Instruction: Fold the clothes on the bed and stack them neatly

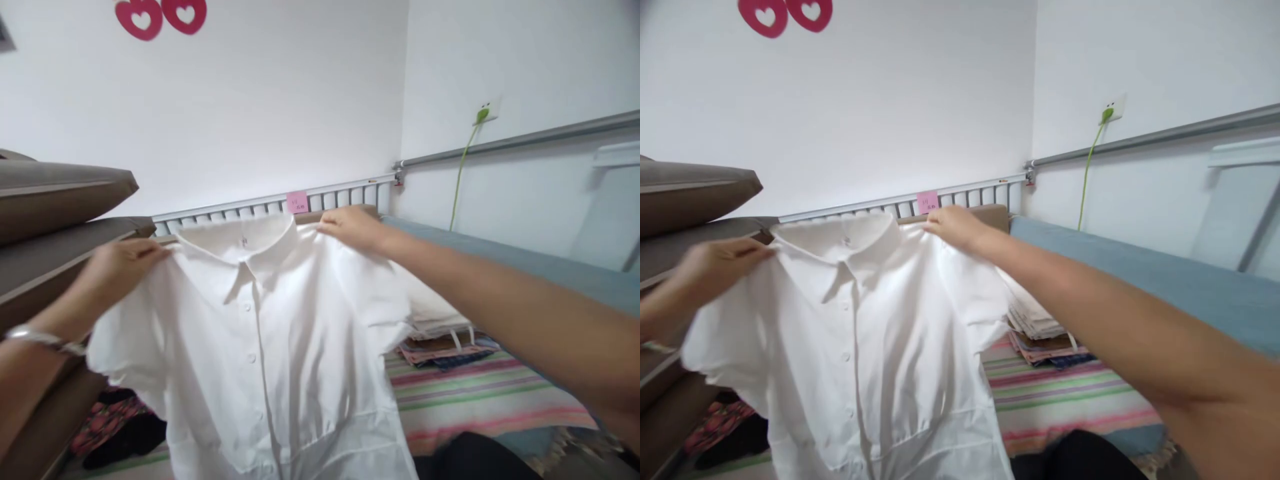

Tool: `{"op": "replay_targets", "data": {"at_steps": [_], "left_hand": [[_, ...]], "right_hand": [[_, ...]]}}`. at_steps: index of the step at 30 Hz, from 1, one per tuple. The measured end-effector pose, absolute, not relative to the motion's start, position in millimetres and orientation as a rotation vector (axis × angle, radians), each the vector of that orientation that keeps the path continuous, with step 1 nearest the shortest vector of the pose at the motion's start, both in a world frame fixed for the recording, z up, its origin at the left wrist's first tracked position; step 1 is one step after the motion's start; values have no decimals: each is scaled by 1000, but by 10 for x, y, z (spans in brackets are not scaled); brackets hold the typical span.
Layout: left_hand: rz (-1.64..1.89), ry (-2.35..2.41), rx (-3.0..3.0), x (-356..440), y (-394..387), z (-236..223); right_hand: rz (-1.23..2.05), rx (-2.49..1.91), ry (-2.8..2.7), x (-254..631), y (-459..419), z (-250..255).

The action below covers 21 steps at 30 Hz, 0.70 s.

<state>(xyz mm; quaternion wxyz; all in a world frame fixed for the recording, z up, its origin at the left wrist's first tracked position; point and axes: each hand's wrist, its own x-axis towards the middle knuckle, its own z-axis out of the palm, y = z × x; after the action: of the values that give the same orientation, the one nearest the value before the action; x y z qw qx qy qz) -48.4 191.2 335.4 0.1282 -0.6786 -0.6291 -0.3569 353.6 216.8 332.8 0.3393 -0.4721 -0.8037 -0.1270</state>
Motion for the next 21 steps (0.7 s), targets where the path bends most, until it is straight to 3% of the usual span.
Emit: {"op": "replay_targets", "data": {"at_steps": [4,9,12,16,21], "left_hand": [[-827,-1811,-2026,-419,2442,3479],[-1123,-1464,-1765,-393,2419,4064],[-1202,-1289,-1675,-368,2251,4093],[-1148,-1257,-1810,-523,2165,3433],[-1186,-1460,-2156,-966,2285,1773]], "right_hand": [[-522,-1395,-2043,3457,2734,3342],[-870,-1233,-1736,3543,2700,3988],[-949,-1107,-1665,3627,2470,4039],[-911,-969,-1868,3652,2149,3353],[-538,-834,-2343,3396,1825,1641]]}}
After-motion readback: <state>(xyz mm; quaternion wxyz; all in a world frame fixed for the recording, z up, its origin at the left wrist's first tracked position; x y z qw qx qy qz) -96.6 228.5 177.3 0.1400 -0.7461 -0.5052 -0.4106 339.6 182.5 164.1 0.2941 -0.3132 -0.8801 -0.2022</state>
